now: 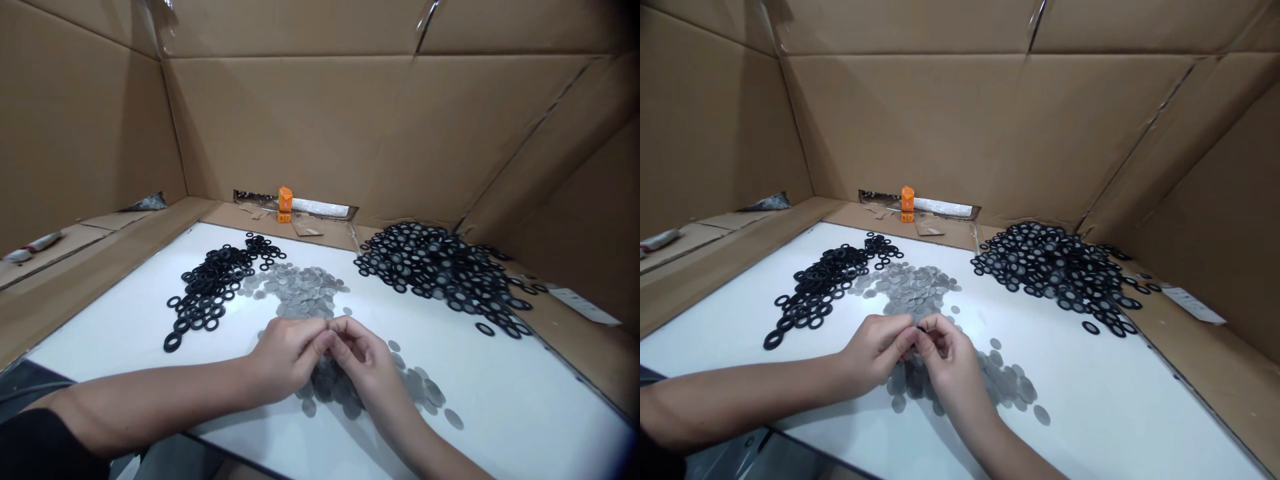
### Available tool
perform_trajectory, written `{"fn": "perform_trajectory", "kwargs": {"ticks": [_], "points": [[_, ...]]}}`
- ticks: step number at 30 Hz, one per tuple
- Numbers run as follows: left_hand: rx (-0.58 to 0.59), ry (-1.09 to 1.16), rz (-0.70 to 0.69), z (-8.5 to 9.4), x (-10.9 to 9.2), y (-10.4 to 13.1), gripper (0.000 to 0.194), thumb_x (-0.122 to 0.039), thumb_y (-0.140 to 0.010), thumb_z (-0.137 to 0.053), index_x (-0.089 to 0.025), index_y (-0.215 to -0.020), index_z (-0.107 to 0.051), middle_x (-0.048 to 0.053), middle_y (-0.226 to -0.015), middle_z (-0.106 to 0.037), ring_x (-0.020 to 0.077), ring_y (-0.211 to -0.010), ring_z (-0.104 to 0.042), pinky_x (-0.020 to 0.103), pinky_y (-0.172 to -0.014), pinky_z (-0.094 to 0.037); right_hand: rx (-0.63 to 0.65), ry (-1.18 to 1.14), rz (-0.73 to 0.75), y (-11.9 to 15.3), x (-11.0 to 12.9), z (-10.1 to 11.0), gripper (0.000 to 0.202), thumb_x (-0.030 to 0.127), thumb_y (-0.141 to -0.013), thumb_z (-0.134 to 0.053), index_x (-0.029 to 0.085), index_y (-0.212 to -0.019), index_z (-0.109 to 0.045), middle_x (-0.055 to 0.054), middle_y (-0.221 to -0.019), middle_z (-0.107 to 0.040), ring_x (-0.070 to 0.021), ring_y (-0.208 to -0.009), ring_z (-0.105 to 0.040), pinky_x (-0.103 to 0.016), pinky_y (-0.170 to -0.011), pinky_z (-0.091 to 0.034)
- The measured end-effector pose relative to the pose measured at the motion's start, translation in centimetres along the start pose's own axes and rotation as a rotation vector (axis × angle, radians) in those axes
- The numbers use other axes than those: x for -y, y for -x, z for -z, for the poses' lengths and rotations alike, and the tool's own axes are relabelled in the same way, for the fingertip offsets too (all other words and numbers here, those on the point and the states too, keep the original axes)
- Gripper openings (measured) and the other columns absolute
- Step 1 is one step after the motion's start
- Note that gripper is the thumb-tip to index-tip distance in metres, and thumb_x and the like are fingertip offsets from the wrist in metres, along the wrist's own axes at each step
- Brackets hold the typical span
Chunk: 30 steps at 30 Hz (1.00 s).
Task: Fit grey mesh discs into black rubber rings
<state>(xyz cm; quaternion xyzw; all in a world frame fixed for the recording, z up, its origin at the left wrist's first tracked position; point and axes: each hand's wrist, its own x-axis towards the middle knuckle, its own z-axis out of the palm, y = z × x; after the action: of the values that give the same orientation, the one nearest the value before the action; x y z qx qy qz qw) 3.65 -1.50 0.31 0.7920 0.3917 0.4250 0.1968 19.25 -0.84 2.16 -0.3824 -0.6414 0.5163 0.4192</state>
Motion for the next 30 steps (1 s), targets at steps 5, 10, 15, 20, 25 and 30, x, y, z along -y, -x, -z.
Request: {"fn": "perform_trajectory", "kwargs": {"ticks": [5, 10, 15, 20, 25, 30], "points": [[-0.086, -0.127, -0.068, 1.1, -0.1, -0.5, 0.043, -0.04, -0.098, -0.035, -0.018, -0.06, -0.037, -0.003, -0.054, -0.043, 0.0093, -0.05, -0.039, 0.022, -0.052, -0.029, -0.026, 0.049, 0.01, -0.2, -0.1, 0.4, 0.031, 0.05, -0.078, -0.067, 0.019, -0.08, -0.063, -0.001, -0.069, -0.055, -0.0141, -0.063, -0.051, -0.025, -0.057, -0.042], [-0.126, -0.155, -0.213, 1.3, 0.2, -0.6, 0.042, -0.035, -0.098, -0.037, -0.018, -0.06, -0.037, -0.003, -0.054, -0.041, 0.0093, -0.05, -0.038, 0.023, -0.051, -0.028, -0.034, -0.03, -0.068, 0.0, -0.3, 0.1, 0.035, 0.052, -0.072, -0.072, 0.018, -0.077, -0.063, 0.0, -0.062, -0.051, -0.0122, -0.058, -0.047, -0.024, -0.053, -0.039], [-0.098, -0.138, -0.285, 1.2, 0.6, -0.5, 0.044, -0.036, -0.098, -0.031, -0.018, -0.059, -0.041, 0.001, -0.059, -0.046, 0.0109, -0.054, -0.042, 0.024, -0.05, -0.031, -0.054, -0.087, -0.137, 0.2, 0.4, 0.0, 0.034, 0.047, -0.064, -0.08, 0.017, -0.071, -0.064, -0.001, -0.063, -0.055, -0.0131, -0.058, -0.051, -0.025, -0.054, -0.042], [0.039, -0.22, -0.298, 2.6, 0.9, -1.0, 0.035, -0.032, -0.096, -0.037, -0.018, -0.066, -0.047, 0.002, -0.063, -0.051, 0.0121, -0.056, -0.045, 0.025, -0.052, -0.031, -0.042, -0.111, -0.148, -0.3, 0.3, 0.5, 0.032, 0.043, -0.064, -0.08, 0.018, -0.075, -0.065, -0.002, -0.069, -0.06, -0.0139, -0.063, -0.054, -0.025, -0.058, -0.045], [0.155, -0.01, -0.072, 2.8, 0.4, -1.2, 0.035, -0.029, -0.095, -0.038, -0.017, -0.065, -0.049, -0.002, -0.057, -0.05, 0.0096, -0.053, -0.046, 0.022, -0.055, -0.035, -0.087, -0.164, -0.209, -0.6, 0.7, 0.7, 0.028, 0.042, -0.068, -0.077, 0.017, -0.075, -0.067, -0.001, -0.072, -0.06, -0.0128, -0.065, -0.053, -0.025, -0.063, -0.045], [0.158, 0.217, 0.151, 2.1, -0.1, -1.0, 0.04, -0.03, -0.093, -0.042, -0.016, -0.056, -0.048, -0.002, -0.051, -0.052, 0.0094, -0.051, -0.05, 0.021, -0.054, -0.037, -0.017, -0.293, -0.26, -0.3, 1.4, 0.4, 0.025, 0.039, -0.072, -0.076, 0.017, -0.069, -0.065, 0.002, -0.064, -0.054, -0.0091, -0.059, -0.046, -0.021, -0.059, -0.041]]}}
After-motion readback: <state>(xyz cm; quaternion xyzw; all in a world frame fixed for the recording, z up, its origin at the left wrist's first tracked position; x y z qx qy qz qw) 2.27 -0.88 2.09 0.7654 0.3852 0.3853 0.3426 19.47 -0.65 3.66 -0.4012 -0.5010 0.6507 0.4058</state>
